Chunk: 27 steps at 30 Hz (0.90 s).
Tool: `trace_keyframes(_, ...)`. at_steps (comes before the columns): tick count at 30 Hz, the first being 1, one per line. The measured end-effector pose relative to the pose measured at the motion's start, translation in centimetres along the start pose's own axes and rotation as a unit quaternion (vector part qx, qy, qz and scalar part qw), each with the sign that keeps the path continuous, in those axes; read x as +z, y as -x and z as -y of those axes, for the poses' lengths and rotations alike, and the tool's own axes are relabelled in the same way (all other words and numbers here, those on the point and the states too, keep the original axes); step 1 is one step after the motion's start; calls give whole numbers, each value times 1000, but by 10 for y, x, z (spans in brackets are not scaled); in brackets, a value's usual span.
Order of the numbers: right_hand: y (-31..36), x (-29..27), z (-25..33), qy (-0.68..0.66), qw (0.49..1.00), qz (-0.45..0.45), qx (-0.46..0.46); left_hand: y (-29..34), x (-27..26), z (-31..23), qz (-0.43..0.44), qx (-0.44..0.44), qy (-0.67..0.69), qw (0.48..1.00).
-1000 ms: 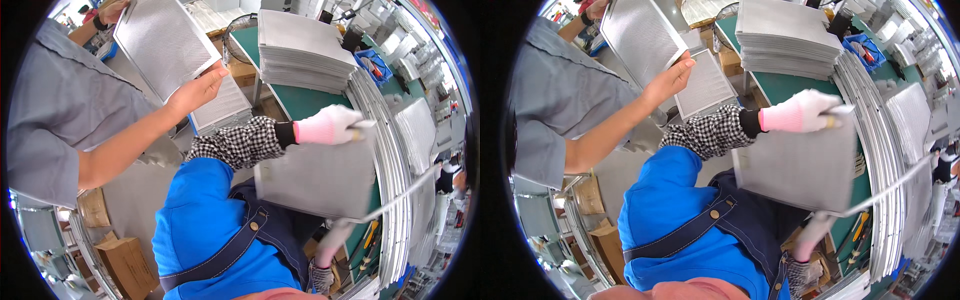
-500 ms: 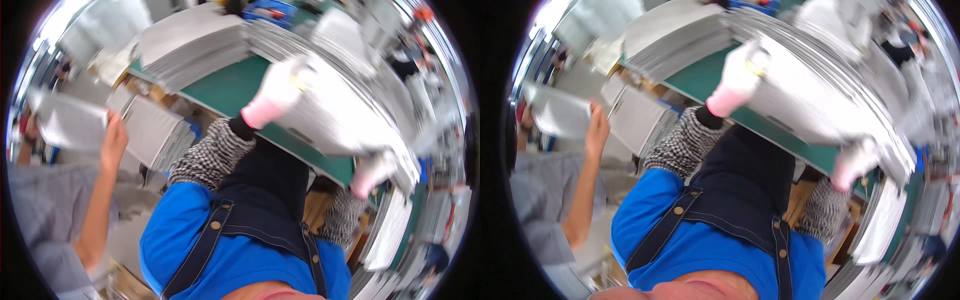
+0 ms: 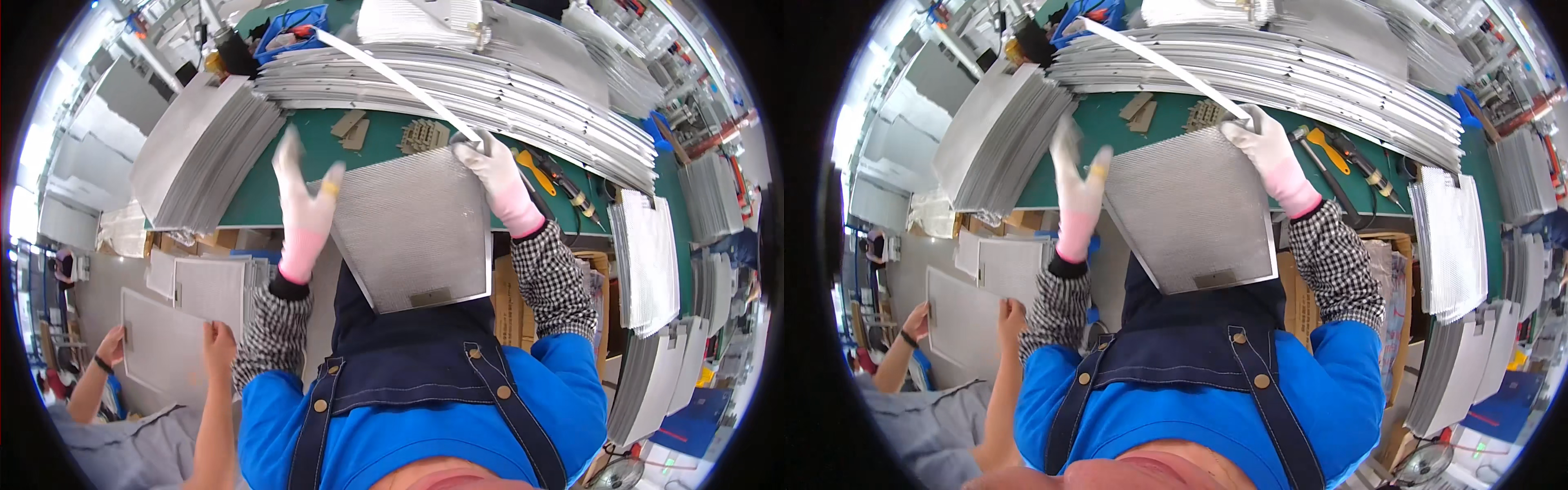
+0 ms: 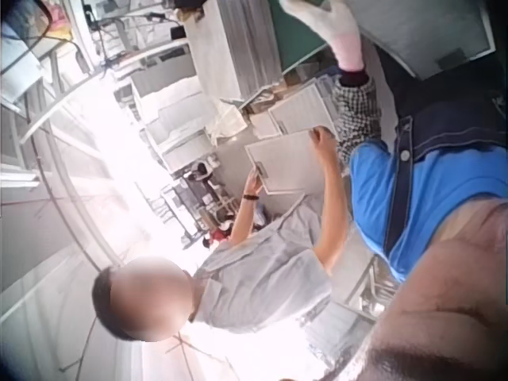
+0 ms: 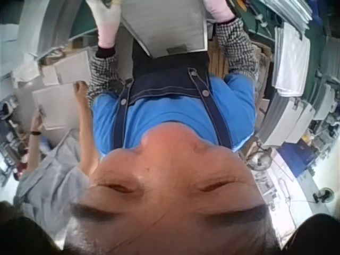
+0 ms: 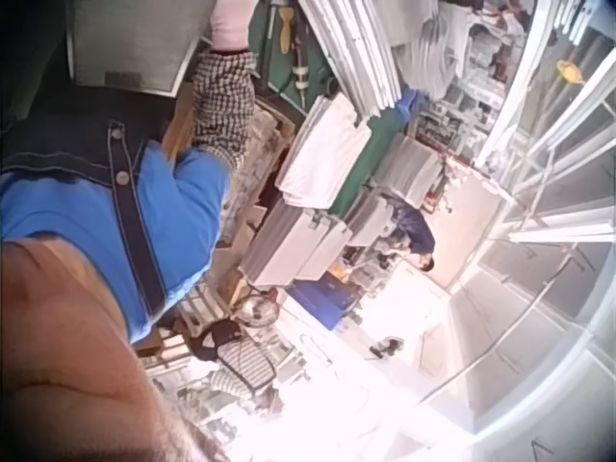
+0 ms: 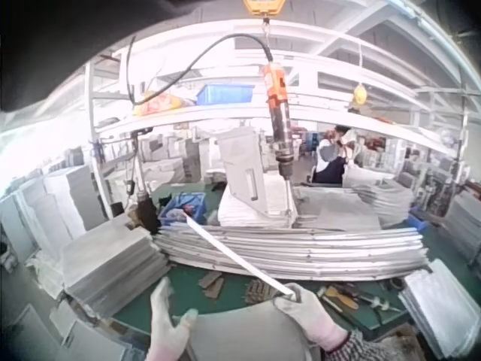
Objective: The person assembles air filters by inserting mesh panels into white frames and securing them with a handheld tool. They repeatedly pick up mesh panels, align them with frames, and use a tool to fasten the components together on a green workbench.
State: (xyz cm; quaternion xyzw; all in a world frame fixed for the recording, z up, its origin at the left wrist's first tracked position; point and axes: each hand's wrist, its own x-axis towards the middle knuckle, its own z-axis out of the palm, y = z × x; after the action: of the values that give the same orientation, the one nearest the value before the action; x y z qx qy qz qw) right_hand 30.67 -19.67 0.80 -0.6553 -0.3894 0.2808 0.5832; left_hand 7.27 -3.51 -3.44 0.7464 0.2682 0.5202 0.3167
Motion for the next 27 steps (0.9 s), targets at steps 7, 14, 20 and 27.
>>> trace_keyframes(7,-33,50,4,-3,993,115,13,-89,14,-55,314,311,-342,830)
trace_keyframes(14,-40,56,18,108,970,185,-116,-59,-5,-26,383,58,-73,919)
trace_keyframes(20,-27,9,41,296,933,194,-63,-58,9,-26,418,101,-156,889)
trace_keyframes(27,-36,-78,27,361,868,297,168,-64,28,-2,491,132,-101,855)
